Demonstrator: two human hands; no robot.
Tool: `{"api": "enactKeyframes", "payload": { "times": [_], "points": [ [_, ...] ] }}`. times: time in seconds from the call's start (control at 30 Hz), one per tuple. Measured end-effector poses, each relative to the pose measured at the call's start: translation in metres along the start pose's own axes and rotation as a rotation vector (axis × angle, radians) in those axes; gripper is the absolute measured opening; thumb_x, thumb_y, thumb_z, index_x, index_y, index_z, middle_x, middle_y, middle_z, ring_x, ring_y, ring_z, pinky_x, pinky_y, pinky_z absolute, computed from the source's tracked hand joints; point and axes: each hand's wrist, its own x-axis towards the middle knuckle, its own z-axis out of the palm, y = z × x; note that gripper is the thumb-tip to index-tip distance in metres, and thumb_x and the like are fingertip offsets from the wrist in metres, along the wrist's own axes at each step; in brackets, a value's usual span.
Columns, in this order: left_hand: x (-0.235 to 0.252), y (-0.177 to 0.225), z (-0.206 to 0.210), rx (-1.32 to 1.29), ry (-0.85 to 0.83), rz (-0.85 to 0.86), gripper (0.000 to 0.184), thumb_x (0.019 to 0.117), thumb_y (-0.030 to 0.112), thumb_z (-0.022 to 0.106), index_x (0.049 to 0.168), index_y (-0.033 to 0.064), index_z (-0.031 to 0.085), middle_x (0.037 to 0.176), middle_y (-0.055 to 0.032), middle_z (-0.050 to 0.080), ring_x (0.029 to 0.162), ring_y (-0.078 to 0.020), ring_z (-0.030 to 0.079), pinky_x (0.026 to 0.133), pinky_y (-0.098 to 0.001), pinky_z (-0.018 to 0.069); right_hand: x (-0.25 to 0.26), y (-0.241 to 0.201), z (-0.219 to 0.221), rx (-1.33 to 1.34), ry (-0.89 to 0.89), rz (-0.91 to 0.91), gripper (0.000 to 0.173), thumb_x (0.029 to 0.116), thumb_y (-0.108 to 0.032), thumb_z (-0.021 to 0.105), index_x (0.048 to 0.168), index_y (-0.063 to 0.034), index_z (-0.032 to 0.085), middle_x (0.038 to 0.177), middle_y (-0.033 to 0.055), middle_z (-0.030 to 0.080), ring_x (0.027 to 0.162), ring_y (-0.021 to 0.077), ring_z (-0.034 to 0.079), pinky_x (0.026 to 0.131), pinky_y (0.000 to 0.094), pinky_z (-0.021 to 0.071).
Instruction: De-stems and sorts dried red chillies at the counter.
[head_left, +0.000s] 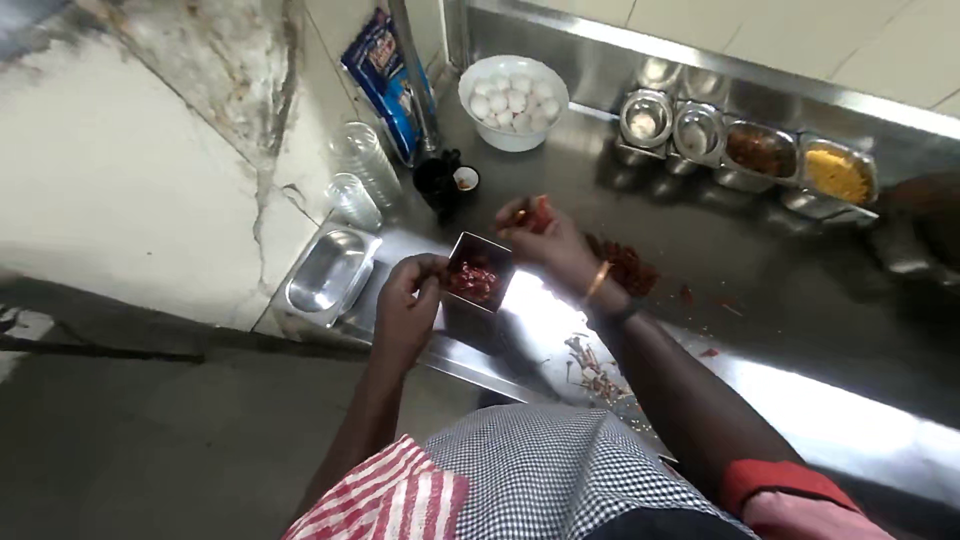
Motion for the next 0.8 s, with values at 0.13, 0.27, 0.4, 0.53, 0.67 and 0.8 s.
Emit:
{"api": "enactKeyframes", "payload": {
  "times": [0.13,0.27,0.4,0.53,0.67,0.8],
  "points": [
    [-0.023,-0.013,-0.013,-0.004,0.064,-0.042,0.026,0.1009,0.01,0.053,0.122,0.0028,0.066,0.117,-0.0105,0.069,0.104,-0.0157,0.068,0.092,-0.0347,0.0576,0.018,0.022,0.02,-0.559,-0.177,-0.057,0.042,0.0811,-0.021,0.085,0.117,-0.0059,0.069,0.114,0.0137,0.064,0.102,0.0224,0.065,0.09,0.0408,0.0567],
    [-0.042,-0.03,-0.022,-0.036,0.122,-0.066,0.026,0.0999,0.008,0.052,0.121,0.0013,0.065,0.115,-0.0111,0.069,0.102,-0.0157,0.067,0.09,-0.0339,0.0576,0.014,0.018,0.024,-0.616,-0.32,0.023,0.04,0.0933,-0.017,0.073,0.131,-0.0099,0.065,0.123,0.0097,0.068,0.109,0.0185,0.068,0.097,0.0414,0.057],
    [-0.05,-0.035,-0.021,-0.04,0.133,-0.121,0.024,0.1007,0.008,0.053,0.12,0.0011,0.065,0.114,-0.011,0.068,0.1,-0.0156,0.068,0.09,-0.0341,0.0579,0.008,0.005,0.012,-0.55,-0.375,0.086,0.036,0.1001,-0.004,0.059,0.135,-0.0112,0.064,0.129,0.0033,0.069,0.114,0.0104,0.067,0.101,0.0341,0.0548],
    [-0.05,-0.035,-0.01,-0.024,0.148,-0.084,0.023,0.1006,0.01,0.053,0.118,0.0021,0.066,0.11,-0.0095,0.068,0.096,-0.0144,0.068,0.086,-0.0324,0.059,-0.002,0.002,-0.016,-0.63,-0.062,0.132,0.027,0.101,-0.008,0.061,0.127,-0.0103,0.067,0.118,0.0063,0.071,0.099,0.0116,0.068,0.088,0.0324,0.0577],
    [-0.047,-0.009,0.006,-0.01,0.109,0.102,0.021,0.0999,0.01,0.052,0.112,0.0011,0.067,0.106,-0.0086,0.067,0.092,-0.0134,0.067,0.082,-0.0312,0.0601,-0.017,0.035,-0.056,-1.06,0.067,0.325,0.025,0.0997,-0.025,0.063,0.117,-0.0097,0.072,0.111,0.013,0.072,0.102,0.0297,0.07,0.091,0.0557,0.0557],
    [-0.052,0.017,0.036,-0.028,-0.133,0.248,0.022,0.0974,0.011,0.053,0.108,0.0059,0.071,0.105,-0.0031,0.07,0.091,-0.0085,0.067,0.08,-0.0279,0.0591,-0.051,0.073,-0.054,-1.308,-0.029,0.491,0.035,0.0995,-0.043,0.062,0.116,-0.0135,0.072,0.12,0.0135,0.068,0.108,0.0345,0.067,0.088,0.0587,0.056]
  ]
}}
